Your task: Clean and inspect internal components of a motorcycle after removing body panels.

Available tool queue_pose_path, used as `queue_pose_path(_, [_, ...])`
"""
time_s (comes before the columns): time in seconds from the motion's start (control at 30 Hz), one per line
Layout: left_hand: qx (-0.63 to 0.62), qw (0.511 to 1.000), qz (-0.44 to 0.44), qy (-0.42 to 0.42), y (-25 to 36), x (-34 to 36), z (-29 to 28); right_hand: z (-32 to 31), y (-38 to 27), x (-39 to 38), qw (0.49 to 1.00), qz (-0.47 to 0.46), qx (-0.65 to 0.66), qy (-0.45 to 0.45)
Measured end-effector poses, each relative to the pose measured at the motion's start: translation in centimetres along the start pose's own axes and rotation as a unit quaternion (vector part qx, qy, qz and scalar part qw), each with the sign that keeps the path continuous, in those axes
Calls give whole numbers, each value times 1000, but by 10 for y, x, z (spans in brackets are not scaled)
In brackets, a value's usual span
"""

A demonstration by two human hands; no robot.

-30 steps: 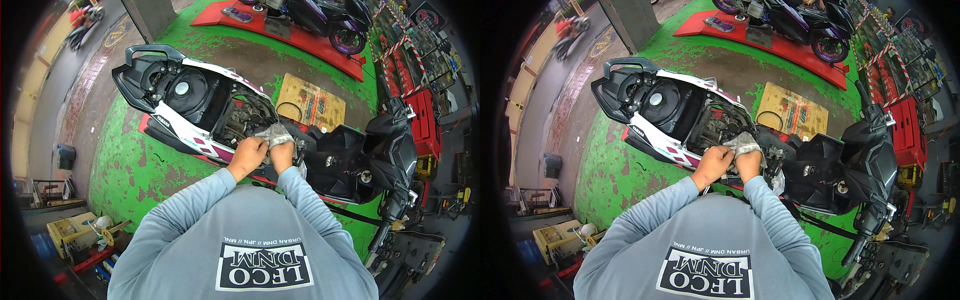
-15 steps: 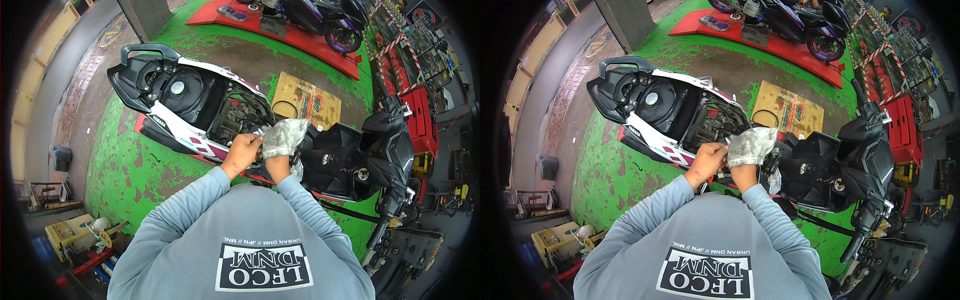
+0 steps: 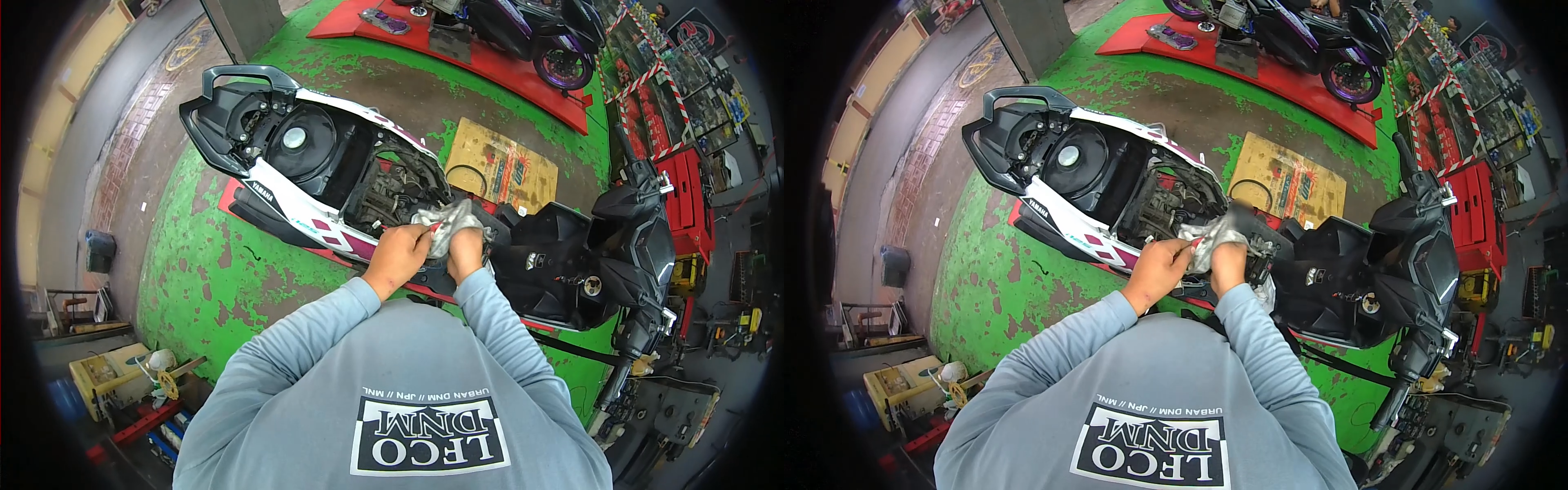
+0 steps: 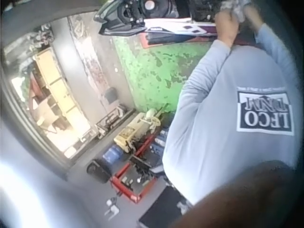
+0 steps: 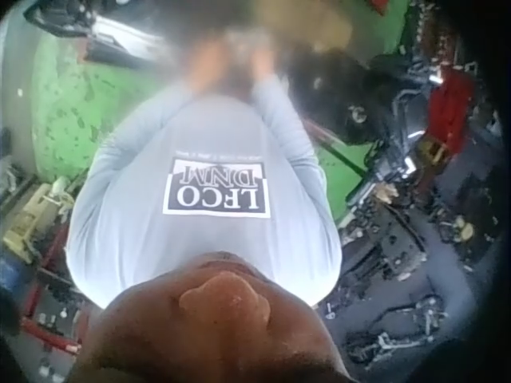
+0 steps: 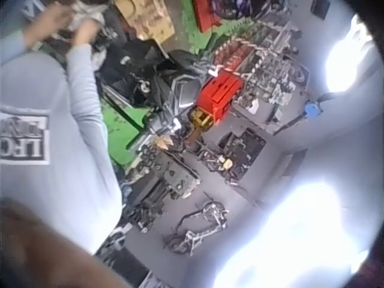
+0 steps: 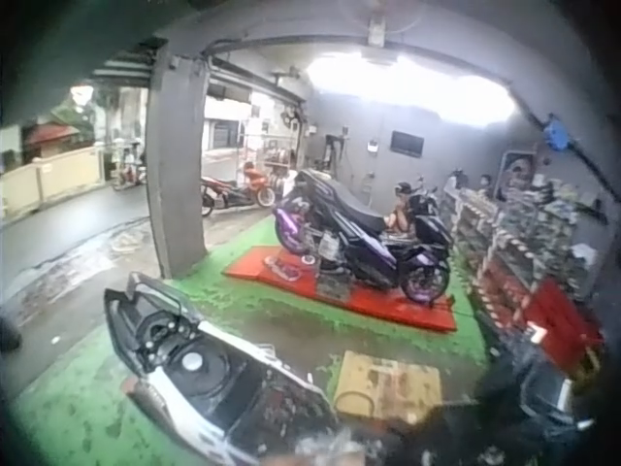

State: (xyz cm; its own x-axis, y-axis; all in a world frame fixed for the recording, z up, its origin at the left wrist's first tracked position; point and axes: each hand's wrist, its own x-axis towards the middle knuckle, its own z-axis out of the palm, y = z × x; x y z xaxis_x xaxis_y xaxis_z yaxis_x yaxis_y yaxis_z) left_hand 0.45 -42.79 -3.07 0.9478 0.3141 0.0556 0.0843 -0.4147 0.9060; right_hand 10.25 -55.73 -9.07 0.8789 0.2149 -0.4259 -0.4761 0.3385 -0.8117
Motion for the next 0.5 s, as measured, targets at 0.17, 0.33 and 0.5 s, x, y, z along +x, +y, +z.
queue_pose_path(0.17, [-22, 999, -40, 16, -5, -2, -5, -20, 0, -3, 934, -215, -272, -87])
queue_pose_path(0.33, [-51, 998, -27, 2, -1, 0, -3, -8, 15, -22, 811, -414, -397, -115])
queue_pose_path(0.5, [-12, 1000, 5, 16, 4, -5, -3, -3, 15, -31, 849, -328, -408, -71])
